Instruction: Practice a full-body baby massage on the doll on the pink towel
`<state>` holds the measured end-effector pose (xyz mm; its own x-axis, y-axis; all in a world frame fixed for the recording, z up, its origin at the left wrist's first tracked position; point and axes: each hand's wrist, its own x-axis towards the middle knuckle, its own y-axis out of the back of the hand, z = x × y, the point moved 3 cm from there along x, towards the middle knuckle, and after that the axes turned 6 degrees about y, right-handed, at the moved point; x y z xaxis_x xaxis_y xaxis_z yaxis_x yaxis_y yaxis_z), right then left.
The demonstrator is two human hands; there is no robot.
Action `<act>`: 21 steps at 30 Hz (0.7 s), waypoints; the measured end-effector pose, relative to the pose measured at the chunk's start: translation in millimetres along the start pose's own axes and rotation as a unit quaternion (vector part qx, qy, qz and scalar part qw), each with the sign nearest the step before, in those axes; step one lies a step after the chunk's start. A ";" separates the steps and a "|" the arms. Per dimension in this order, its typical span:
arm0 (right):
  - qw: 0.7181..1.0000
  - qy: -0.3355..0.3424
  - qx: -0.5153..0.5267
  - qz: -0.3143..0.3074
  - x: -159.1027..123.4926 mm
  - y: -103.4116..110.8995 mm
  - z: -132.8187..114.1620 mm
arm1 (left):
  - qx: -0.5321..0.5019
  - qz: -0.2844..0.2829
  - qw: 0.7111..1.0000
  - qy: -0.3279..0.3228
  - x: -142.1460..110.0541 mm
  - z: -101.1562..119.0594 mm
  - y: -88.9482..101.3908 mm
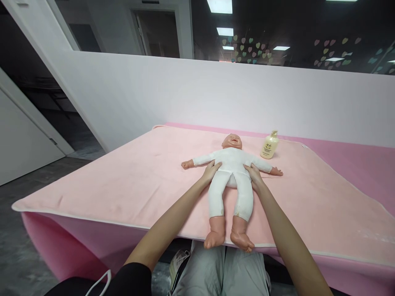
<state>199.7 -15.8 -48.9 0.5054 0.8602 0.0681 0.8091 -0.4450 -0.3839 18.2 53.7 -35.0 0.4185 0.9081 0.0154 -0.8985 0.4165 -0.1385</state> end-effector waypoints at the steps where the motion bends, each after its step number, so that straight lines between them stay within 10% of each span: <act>1: 1.000 -0.001 0.001 -0.001 0.0 0.0 0.1 | -0.002 0.001 1.000 0.001 0.0 -0.1 0.1; 21: 1.000 -0.003 0.000 0.011 -1.8 -1.7 -2.7 | 0.004 -0.013 1.000 -0.012 -2.3 2.0 -0.2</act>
<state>198.3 -17.3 -45.9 0.5207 0.8521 0.0536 0.7979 -0.4633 -0.3857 17.2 51.7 -32.9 0.4380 0.8980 0.0418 -0.8889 0.4395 -0.1293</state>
